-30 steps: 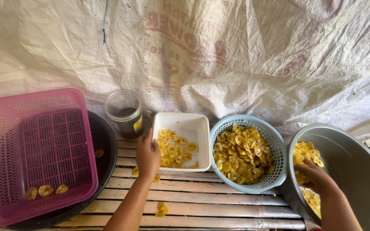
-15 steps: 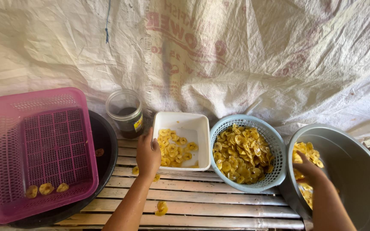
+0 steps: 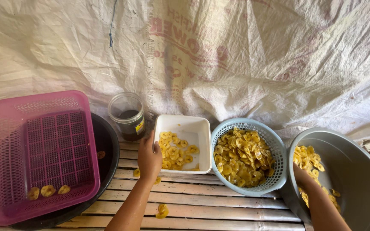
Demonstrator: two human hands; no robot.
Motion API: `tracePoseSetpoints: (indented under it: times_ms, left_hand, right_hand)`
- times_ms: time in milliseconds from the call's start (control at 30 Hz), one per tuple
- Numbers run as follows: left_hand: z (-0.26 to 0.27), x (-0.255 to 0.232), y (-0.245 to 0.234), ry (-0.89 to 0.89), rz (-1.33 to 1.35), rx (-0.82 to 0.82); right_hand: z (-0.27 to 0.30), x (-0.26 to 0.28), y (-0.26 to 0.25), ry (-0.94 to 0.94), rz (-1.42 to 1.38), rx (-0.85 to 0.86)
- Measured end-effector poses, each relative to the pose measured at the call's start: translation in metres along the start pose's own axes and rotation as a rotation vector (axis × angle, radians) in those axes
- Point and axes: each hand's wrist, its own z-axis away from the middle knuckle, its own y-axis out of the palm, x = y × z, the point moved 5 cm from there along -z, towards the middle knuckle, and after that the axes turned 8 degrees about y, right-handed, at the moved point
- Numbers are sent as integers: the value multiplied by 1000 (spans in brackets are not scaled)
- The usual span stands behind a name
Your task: The person sorts dried fruit slices into containers by hand and using a small scoop to transfer liquid between jars.
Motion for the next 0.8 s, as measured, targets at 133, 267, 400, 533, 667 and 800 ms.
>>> tracePoseSetpoints:
  times_ms: [133, 267, 400, 533, 667, 800]
  left_hand:
    - [-1, 2, 1, -4, 4, 2]
    - [0, 2, 2, 10, -8, -12]
    - [0, 4, 2, -5, -29, 9]
    - [0, 2, 1, 8, -14, 13]
    - [-1, 2, 2, -3, -19, 10]
    - [0, 5, 3, -25, -32, 8]
  right_hand:
    - [19, -27, -17, 403, -320, 56]
    - [34, -31, -33, 336, -545, 87]
    - [45, -39, -61, 238, -900, 19]
    - [53, -35, -79, 239, -984, -46]
    - [68, 16, -96, 154, -870, -104]
    - [93, 146, -73, -49, -781, 60]
